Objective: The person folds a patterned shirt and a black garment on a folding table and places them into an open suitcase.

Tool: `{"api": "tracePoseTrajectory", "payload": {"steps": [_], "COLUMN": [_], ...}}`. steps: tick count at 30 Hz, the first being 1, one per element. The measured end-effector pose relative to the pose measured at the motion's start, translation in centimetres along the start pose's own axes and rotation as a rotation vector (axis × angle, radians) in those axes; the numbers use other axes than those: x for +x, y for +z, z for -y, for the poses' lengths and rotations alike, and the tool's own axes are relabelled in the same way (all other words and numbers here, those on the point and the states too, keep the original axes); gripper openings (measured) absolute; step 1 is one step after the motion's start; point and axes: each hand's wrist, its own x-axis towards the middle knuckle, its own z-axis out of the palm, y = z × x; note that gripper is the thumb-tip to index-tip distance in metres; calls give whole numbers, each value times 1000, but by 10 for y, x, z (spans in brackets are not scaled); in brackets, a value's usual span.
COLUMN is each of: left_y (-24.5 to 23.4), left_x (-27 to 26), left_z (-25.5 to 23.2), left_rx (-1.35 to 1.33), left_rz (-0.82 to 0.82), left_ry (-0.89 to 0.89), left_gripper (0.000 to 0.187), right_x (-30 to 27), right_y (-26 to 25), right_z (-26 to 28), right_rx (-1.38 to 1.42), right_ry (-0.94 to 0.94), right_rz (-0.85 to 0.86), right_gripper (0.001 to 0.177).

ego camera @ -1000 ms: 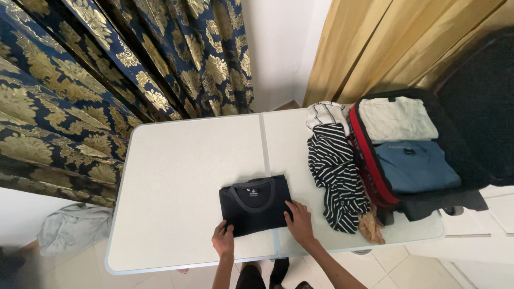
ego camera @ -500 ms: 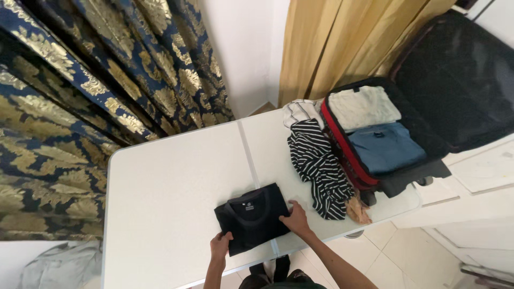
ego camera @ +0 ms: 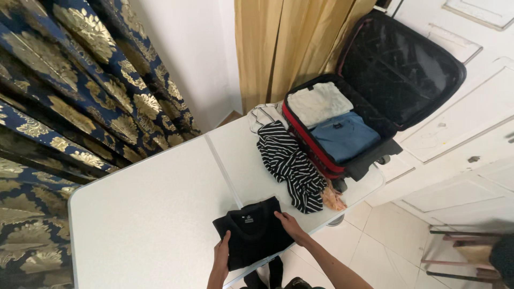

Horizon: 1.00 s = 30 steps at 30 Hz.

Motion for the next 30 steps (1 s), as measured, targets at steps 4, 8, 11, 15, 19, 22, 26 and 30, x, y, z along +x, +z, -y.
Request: {"api": "tracePoseTrajectory", "payload": {"steps": [4,8,11,15,19,22,26,30], "left_y": [6,3,4,11,16,27,45,72], "left_x": [-9,-12,-14,-17,-21,-28,-47,-57], "left_z": [-9,-9,-6,-12,-22,-40,-63,-81], "left_rx": [-36,136,124,238,254,293,353,381], "left_rz": [76,109,131,130,100,62,4,-4], "left_ry": [5,44,106,277,345,324,338,367], "left_gripper": [66,67,67,63,60,59,62,65], "right_x": [-5,-14,-18,-22,-20,-18,-19,-20], "right_y": [-3,-8,-11,-17,-31,-37,-52,-60], "right_z": [1,5,3,1,3,1,11,25], "right_rx": [177,296,312,368,425,370,255,233], "right_ry": [39,6,-14,-37,-71,-111,-79,-255], "right_rz": [94,142,129,111,114,99,20,41], "right_gripper": [76,62,60,60,63,65,70,73]}}
